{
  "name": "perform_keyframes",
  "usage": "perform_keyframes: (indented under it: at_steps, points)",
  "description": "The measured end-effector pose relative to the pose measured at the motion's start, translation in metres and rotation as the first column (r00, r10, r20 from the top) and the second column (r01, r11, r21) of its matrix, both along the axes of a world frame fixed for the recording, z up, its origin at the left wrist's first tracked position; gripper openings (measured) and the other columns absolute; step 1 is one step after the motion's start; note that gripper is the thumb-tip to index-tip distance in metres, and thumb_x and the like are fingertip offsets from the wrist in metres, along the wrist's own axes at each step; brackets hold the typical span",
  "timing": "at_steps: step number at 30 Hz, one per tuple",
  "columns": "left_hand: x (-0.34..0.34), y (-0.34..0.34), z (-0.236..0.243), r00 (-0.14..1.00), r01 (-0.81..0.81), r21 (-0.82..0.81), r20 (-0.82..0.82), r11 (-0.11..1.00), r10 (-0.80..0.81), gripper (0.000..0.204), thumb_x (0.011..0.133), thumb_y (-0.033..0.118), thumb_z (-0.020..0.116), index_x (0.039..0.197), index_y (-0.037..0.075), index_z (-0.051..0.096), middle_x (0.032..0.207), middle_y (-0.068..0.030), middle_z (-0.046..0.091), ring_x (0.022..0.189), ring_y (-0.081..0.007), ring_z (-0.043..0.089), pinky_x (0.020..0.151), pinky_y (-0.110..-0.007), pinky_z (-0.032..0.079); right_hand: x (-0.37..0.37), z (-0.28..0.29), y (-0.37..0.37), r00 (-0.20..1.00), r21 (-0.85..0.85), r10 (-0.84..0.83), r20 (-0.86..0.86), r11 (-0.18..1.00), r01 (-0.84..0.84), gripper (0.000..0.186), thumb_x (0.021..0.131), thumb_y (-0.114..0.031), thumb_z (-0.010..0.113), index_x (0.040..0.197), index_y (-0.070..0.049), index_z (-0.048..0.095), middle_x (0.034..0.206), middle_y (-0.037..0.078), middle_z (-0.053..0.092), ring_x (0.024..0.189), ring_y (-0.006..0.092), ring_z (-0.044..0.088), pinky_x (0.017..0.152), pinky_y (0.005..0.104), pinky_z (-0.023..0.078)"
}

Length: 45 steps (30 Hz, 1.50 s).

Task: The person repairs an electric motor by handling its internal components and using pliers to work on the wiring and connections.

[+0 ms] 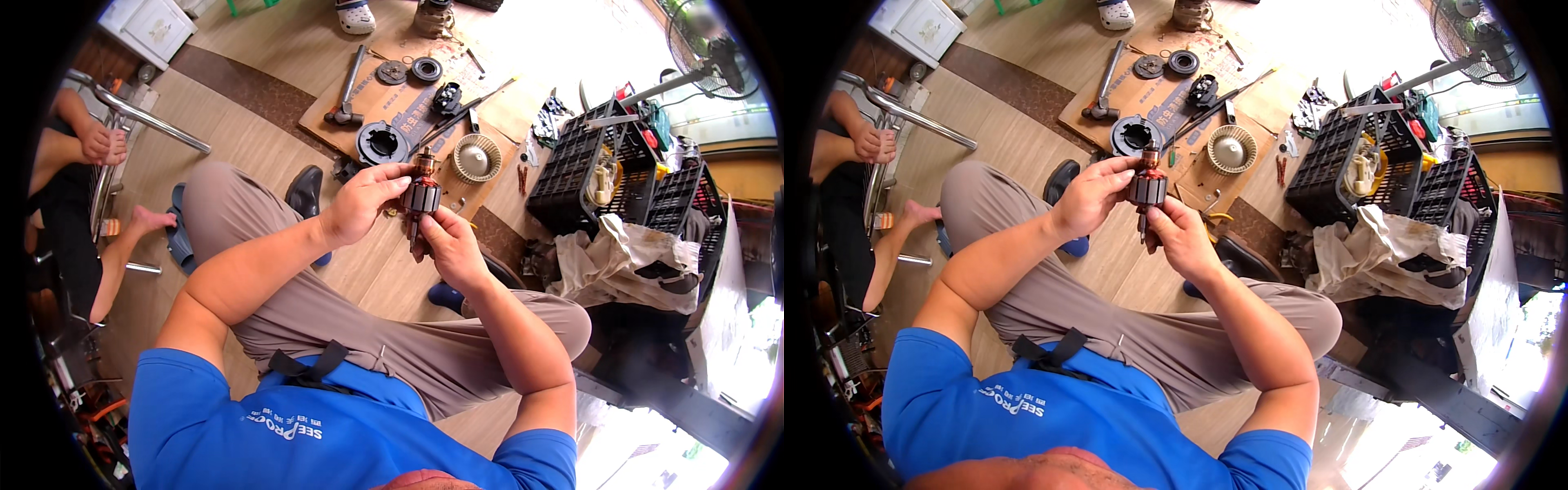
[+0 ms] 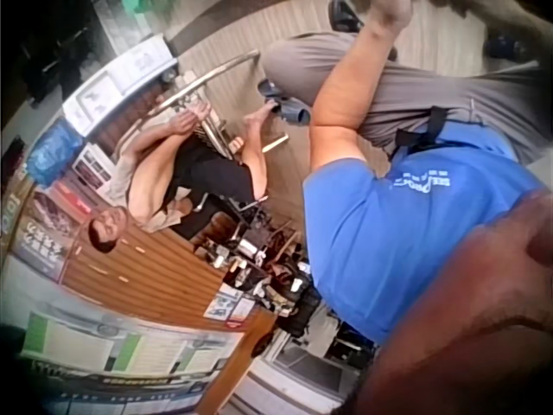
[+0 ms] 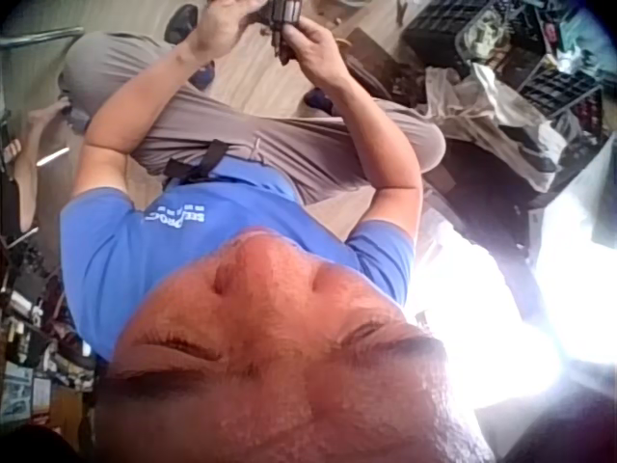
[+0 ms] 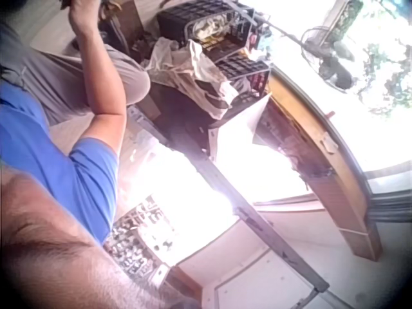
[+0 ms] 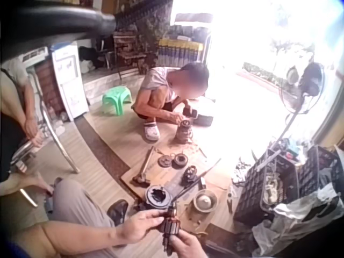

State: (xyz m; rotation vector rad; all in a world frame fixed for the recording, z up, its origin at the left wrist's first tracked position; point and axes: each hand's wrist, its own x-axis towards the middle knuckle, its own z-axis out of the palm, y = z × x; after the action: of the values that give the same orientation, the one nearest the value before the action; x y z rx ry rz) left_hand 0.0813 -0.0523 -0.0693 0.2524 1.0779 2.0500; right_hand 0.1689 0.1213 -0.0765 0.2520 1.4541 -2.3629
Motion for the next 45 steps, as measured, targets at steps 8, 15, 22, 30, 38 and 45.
perform_keyframes:
  at_steps: [8, 15, 22, 30, 38, 45]
  points:
    - [0.0, 0.003, -0.01, 0.996, 0.021, 0.035, 0.09, 0.999, -0.024, 0.033, 0.101, 0.025, 0.047, 0.124, 0.003, 0.053, 0.111, -0.0083, 0.065, 0.101, -0.0178, 0.063, 0.092, -0.036, 0.05, 0.002, 0.002, 0.002, 0.996, -0.106, 0.013, 0.086, 0.994, -0.004, 0.022, 0.101, -0.023, 0.048, 0.103, -0.003, 0.056, 0.078, 0.002, 0.059, 0.062, 0.0106, 0.055, 0.056, 0.0253, 0.046]
    - [0.002, 0.007, -0.006, 0.97, -0.025, -0.024, 0.242, 0.999, 0.031, 0.029, 0.1, 0.028, 0.05, 0.11, 0.002, 0.06, 0.097, -0.0067, 0.067, 0.085, -0.0161, 0.066, 0.079, -0.031, 0.054, 0.001, 0.002, 0.001, 0.985, -0.186, -0.004, 0.173, 0.982, 0.036, 0.022, 0.101, -0.024, 0.047, 0.097, -0.004, 0.056, 0.076, 0.005, 0.059, 0.058, 0.0124, 0.054, 0.054, 0.0266, 0.045]
    - [0.001, 0.007, -0.017, 0.97, -0.001, -0.065, 0.244, 0.998, 0.017, 0.032, 0.1, 0.033, 0.05, 0.11, 0.005, 0.061, 0.1, -0.0084, 0.068, 0.088, -0.0175, 0.066, 0.081, -0.034, 0.054, 0.002, 0.001, 0.004, 0.983, -0.203, 0.004, 0.183, 0.979, 0.034, 0.023, 0.101, -0.024, 0.046, 0.099, -0.003, 0.058, 0.08, 0.006, 0.062, 0.058, 0.0123, 0.055, 0.053, 0.0263, 0.046]
    - [0.0, 0.006, -0.013, 0.95, 0.011, -0.144, 0.311, 0.989, 0.034, 0.028, 0.1, 0.031, 0.049, 0.106, 0.007, 0.062, 0.095, -0.0053, 0.068, 0.083, -0.0152, 0.065, 0.078, -0.032, 0.053, 0.002, 0.005, 0.004, 0.978, -0.227, 0.025, 0.206, 0.974, 0.023, 0.029, 0.101, -0.025, 0.045, 0.108, -0.001, 0.059, 0.08, 0.008, 0.064, 0.059, 0.0134, 0.056, 0.053, 0.026, 0.046]
    - [0.006, 0.011, -0.008, 0.967, -0.078, -0.147, 0.231, 0.986, 0.111, 0.024, 0.097, 0.026, 0.055, 0.098, 0.002, 0.06, 0.086, -0.0084, 0.066, 0.069, -0.019, 0.065, 0.061, -0.033, 0.056, 0.001, 0.003, 0.003, 0.984, -0.082, 0.027, 0.178, 0.997, -0.013, 0.031, 0.101, -0.026, 0.046, 0.105, -0.001, 0.063, 0.077, 0.006, 0.064, 0.054, 0.0106, 0.055, 0.05, 0.0241, 0.045]
    - [0.008, 0.01, -0.004, 0.978, -0.108, -0.065, 0.17, 0.992, 0.118, 0.023, 0.095, 0.02, 0.06, 0.104, -0.001, 0.056, 0.093, -0.0112, 0.065, 0.076, -0.0207, 0.066, 0.066, -0.035, 0.058, 0.002, 0.004, 0.002, 0.995, 0.102, 0.055, 0.079, 0.993, -0.063, 0.03, 0.102, -0.025, 0.044, 0.097, 0.0, 0.061, 0.079, 0.005, 0.062, 0.059, 0.0095, 0.055, 0.053, 0.0233, 0.046]
